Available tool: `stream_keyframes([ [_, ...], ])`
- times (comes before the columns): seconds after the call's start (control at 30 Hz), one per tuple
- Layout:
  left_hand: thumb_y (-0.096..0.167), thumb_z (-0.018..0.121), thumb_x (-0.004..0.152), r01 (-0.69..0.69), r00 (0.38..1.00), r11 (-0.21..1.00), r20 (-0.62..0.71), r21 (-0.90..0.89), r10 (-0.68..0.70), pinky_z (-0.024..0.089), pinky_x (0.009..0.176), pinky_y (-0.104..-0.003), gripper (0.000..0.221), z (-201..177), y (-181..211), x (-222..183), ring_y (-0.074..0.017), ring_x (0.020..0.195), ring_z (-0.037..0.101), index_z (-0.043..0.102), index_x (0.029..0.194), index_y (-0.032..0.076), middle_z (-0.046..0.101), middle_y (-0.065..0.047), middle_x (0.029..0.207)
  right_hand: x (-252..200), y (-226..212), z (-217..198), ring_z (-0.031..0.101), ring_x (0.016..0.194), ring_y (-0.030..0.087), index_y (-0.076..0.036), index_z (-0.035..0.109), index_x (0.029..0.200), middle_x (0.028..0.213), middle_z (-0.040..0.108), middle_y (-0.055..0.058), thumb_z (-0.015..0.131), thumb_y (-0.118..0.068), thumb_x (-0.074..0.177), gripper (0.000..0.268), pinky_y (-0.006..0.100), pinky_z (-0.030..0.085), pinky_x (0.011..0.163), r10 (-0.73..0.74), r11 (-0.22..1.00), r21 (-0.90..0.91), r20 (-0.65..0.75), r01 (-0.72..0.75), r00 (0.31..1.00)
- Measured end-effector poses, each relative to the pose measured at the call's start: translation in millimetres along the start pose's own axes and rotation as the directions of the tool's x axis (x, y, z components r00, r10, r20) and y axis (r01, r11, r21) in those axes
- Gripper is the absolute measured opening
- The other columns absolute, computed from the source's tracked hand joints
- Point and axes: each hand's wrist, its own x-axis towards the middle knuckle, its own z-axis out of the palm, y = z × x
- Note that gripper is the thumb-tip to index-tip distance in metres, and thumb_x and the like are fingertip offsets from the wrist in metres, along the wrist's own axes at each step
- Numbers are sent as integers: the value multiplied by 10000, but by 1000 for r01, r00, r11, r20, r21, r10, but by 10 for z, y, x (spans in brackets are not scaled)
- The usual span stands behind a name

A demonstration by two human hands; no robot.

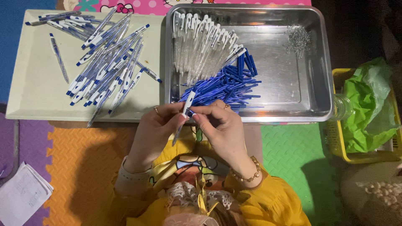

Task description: The person assembles ballpoint pens by hand, inserting blue ink refills and white springs into clear pen barrels before snapping on blue caps.

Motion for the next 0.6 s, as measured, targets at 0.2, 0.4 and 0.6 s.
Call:
stream_keyframes([
  [0.2,42,739,975,11,997,998,-73,54,-7,542,765,-307,269,32,97,-78,-153,852,625,755,1234,-30,721,-142,951,48,32,-27,613,766,152,-131,860,1038,742,601,61,835,-113,912,130,272,506,764,-24,999,-40,40,26,999],
  [0.4,31,779,950,-110,982,963,-121,245,143,549,732,-297,261,91,207,-103,-163,886,657,780,1212,33,709,-114,980,92,52,-6,641,740,179,-127,861,991,720,593,48,844,-101,882,113,287,519,748,-40,991,-129,46,45,998],
  [0.6,51,752,986,-79,940,976,-310,202,141,552,773,-271,279,301,77,-153,-100,875,592,767,1264,36,691,-69,942,-13,43,201,651,682,240,-180,839,1027,774,551,33,778,-148,907,138,303,520,633,-203,832,-533,-41,150,978],
])
